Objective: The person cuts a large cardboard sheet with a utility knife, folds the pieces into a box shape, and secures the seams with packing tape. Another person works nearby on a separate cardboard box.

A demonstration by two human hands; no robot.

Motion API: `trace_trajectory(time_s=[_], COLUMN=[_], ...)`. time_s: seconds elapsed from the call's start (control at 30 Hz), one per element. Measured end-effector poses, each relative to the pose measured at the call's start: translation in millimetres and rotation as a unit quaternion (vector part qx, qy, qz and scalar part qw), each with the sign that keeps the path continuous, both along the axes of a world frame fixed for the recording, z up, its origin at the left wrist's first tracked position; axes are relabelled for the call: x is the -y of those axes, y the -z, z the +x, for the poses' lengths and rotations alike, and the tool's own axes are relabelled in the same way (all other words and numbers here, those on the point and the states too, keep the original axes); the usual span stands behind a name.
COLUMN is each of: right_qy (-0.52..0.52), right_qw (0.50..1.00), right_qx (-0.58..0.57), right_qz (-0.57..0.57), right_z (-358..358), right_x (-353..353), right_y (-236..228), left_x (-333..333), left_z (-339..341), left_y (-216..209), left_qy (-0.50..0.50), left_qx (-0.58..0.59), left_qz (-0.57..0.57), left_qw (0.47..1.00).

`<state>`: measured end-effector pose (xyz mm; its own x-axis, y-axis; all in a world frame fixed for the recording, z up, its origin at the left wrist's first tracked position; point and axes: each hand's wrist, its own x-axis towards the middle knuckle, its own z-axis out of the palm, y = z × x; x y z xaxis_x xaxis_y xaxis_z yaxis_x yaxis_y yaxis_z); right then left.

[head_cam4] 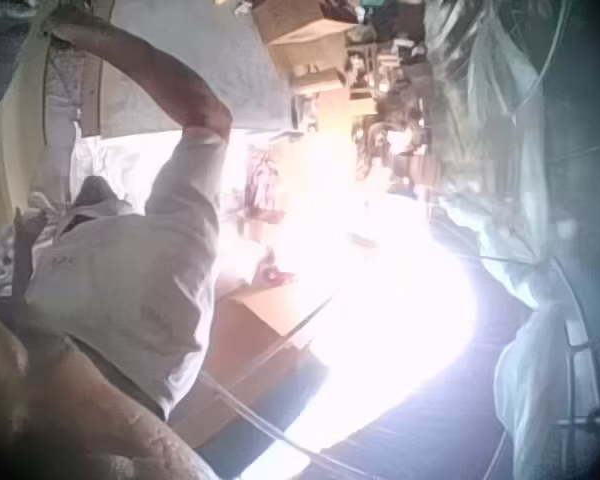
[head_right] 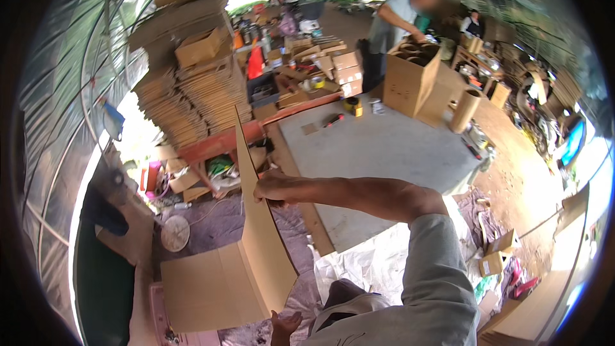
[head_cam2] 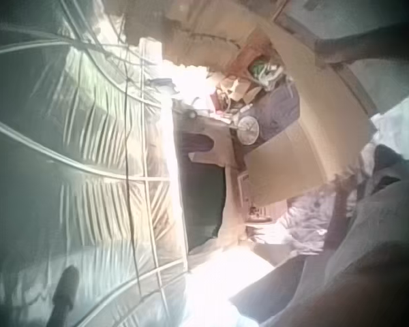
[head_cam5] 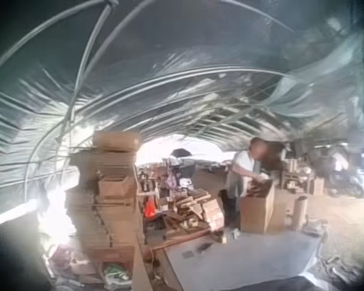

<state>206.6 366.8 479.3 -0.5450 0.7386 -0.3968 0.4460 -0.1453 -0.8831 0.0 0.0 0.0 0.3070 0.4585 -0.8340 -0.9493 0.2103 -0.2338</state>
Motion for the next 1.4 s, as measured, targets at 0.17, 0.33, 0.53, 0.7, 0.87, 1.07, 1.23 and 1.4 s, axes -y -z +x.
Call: trace_trajectory(time_s=[0.17, 0.33, 0.53, 0.7, 0.87, 1.07, 1.23, 1.4], right_qy=[0.099, 0.067, 0.166, 0.185, 0.358, 0.521, 0.522, 0.531], right_qw=[0.993, 0.990, 0.960, 0.972, 0.931, 0.819, 0.786, 0.730], right_qx=[-0.036, -0.119, -0.225, -0.141, 0.055, 0.234, 0.327, 0.428], right_qz=[-0.059, -0.025, -0.017, -0.036, -0.043, -0.059, -0.058, 0.054], right_z=[134.6, 234.8, 517.3, 734.6, 833.0, 866.4, 884.4, 885.0], right_x=[62.6, 33.3, -14.8, -2.7, 54.4, 108.4, 97.2, 76.1], right_y=[-30.5, -17.1, 89.7, 182.2, 266.7, 336.2, 373.9, 361.9], left_x=[28.9, 1.6, -56.1, -115.1, -158.4, -187.0, -219.0, -224.8], left_z=[91.6, 49.8, 208.2, 301.6, 387.9, 459.3, 474.6, 518.6], left_y=[-23.8, 12.4, -86.0, -82.5, -63.1, -47.0, 16.4, 41.9], left_qy=[-0.056, -0.150, -0.059, 0.052, 0.164, 0.264, 0.257, 0.346], left_qx=[-0.111, -0.273, -0.328, -0.209, -0.132, -0.162, -0.069, 0.090], left_qz=[0.266, 0.291, 0.300, 0.339, 0.205, 0.138, 0.141, 0.198], left_qw=[0.956, 0.904, 0.894, 0.916, 0.956, 0.941, 0.954, 0.913])
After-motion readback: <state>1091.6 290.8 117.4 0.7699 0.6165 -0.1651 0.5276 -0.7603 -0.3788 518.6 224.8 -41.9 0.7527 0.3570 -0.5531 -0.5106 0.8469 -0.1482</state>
